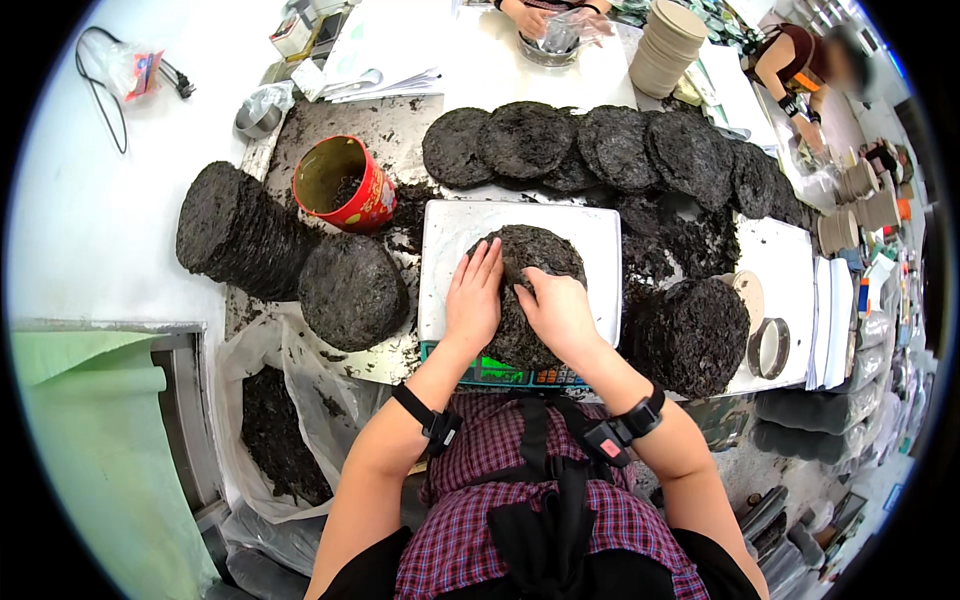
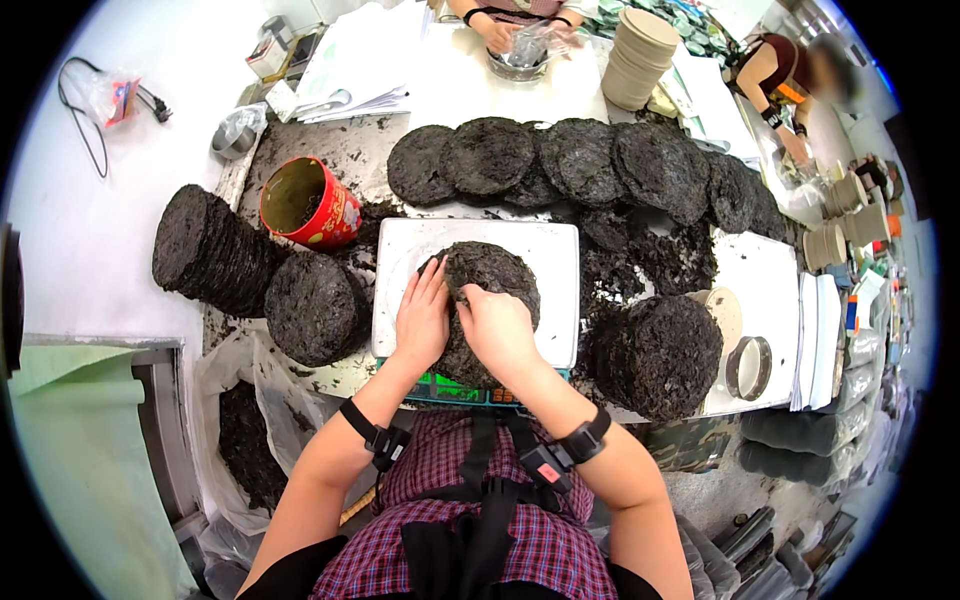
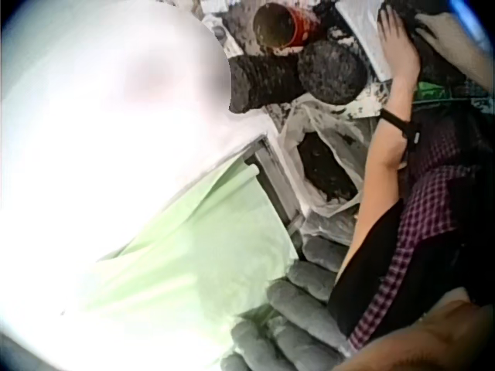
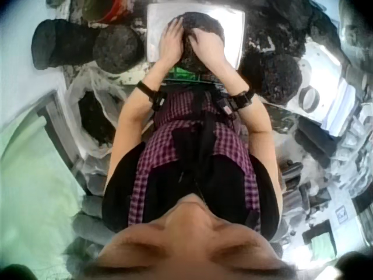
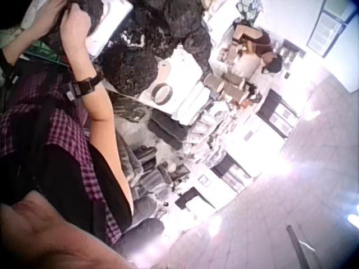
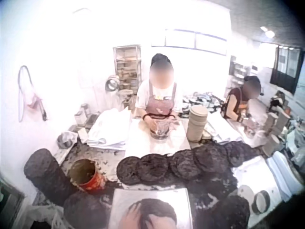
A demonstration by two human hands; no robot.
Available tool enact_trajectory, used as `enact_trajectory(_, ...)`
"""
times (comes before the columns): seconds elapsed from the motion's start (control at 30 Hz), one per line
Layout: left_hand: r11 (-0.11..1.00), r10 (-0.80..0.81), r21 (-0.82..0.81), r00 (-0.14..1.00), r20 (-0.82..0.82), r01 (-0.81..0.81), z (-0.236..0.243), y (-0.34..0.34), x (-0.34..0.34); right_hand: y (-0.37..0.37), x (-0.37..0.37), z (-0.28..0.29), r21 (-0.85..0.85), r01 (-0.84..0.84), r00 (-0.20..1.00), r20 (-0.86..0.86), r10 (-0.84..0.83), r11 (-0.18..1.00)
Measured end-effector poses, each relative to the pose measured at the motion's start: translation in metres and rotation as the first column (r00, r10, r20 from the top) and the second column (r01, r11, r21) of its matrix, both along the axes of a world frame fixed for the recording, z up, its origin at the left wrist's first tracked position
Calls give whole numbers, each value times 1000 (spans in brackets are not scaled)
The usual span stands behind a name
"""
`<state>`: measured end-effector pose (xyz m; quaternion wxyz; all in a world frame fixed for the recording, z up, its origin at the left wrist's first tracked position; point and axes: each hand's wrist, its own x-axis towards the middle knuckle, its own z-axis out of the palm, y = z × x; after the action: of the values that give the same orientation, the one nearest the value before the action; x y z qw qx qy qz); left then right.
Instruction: The person weighs and sorts compressed tea cakes by hand on a scale. They move individual tea cakes from a stack onto the scale and then place them into a second stack after weighing.
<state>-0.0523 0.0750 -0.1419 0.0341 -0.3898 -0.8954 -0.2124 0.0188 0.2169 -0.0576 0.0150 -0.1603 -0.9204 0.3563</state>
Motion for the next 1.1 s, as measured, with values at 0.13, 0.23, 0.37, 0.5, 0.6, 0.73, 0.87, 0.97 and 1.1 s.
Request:
enact_trajectory(0.13, 999, 38, 15, 999, 15, -38, 0, 2, 1, 25, 30, 2, -295, 215, 962, -99, -253, 931)
enact_trajectory(0.23, 998, 58, 26, 998, 22, -58, -1, 5, 1, 45, 76, -30, -679, 329, 856, -78, -511, 656)
enact_trajectory(0.37, 997, 56, 50, 997, 55, -58, -2, 8, 2, 81, 120, -10, -731, 556, 680, 128, -722, 395)
enact_trajectory(0.5, 914, -115, 404, 946, 303, -18, 7, 34, 15, 135, 131, 14, -966, 217, 496, 235, -836, -143)
enact_trajectory(0.6, 868, -48, 486, 955, 294, -106, 29, 34, 13, 132, 115, 6, -935, 206, 565, 355, -745, -289)
enact_trajectory(0.73, 902, -17, 392, 891, 454, -182, 29, -10, -6, 113, 90, -17, -933, 178, 596, 354, -721, -312)
enact_trajectory(0.87, 897, -111, 408, 804, 584, -172, 16, 12, 24, 120, 84, -33, -923, 199, 593, 381, -710, -329)
enact_trajectory(0.97, 931, -27, 342, 908, 418, -130, 24, 17, 34, 126, 89, -38, -901, 212, 585, 428, -689, -379)
enact_trajectory(1.1, 978, -203, 116, 929, 310, 175, 22, 16, 42, 110, 86, -46, -859, 246, 630, 493, -600, -448)
